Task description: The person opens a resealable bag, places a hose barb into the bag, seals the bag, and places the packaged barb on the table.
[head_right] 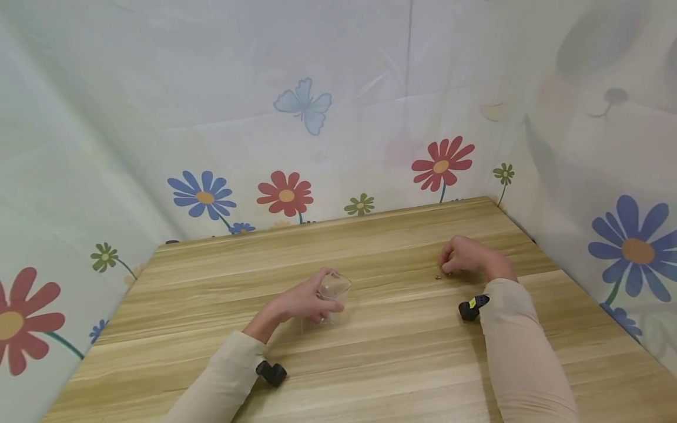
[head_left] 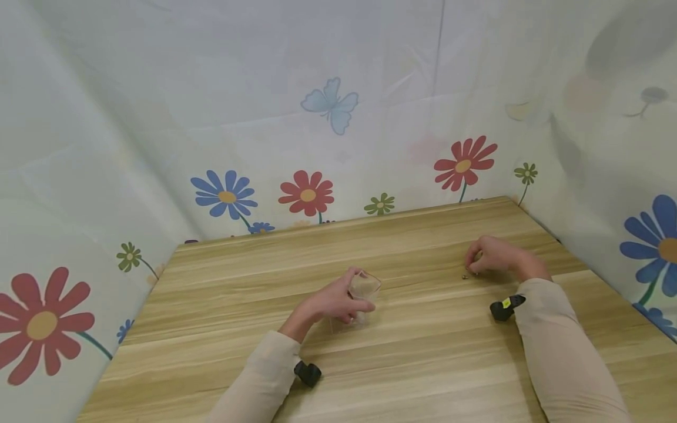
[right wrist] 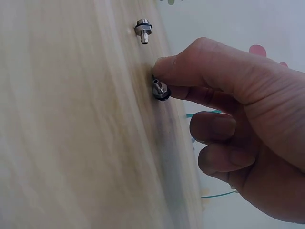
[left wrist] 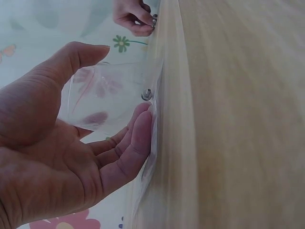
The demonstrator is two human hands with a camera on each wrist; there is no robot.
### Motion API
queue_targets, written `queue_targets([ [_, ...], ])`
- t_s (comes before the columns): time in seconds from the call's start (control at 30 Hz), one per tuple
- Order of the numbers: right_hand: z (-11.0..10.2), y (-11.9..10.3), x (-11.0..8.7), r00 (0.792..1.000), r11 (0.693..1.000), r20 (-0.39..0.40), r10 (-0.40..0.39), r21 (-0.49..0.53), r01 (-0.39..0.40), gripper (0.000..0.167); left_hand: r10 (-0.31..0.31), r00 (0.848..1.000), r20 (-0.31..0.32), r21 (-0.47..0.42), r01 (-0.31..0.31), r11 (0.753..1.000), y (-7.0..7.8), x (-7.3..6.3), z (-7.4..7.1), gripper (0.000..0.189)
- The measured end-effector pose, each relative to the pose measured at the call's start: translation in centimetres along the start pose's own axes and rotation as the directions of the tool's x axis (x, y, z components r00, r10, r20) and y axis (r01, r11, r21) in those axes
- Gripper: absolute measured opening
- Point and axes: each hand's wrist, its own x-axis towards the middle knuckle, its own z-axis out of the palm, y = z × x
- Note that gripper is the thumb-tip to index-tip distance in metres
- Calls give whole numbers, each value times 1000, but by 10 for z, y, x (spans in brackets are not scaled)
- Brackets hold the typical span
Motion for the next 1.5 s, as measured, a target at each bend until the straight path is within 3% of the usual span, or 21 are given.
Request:
queue_targets([
  [0.43, 5, -7, 6, 1000, 1000, -22, 9, 8, -9, 6, -1, 1000, 7, 7, 1, 1000, -1, 0, -1, 70],
  [0.77, 10, -42, 20, 999, 1000, -40, -19, -2, 19, 8, 4, 1000, 5, -5, -4, 1000, 0, 0, -1, 71],
  [1.07, 8, -82, 26, 986, 989, -71, -148, -22, 147, 8, 1, 1000, 4, -5, -1, 1000, -1, 0, -1, 71],
  [1.37, 15, -115, 31, 959, 961, -64, -275, -24, 274, 14, -7, 1000, 7, 0, 7, 1000, 1, -1, -1, 74],
  [1.5, 19, -126, 33, 935, 937, -62, -349, 0, 350, 16, -12, 1000, 5, 2, 12, 1000, 1, -1, -1, 74],
])
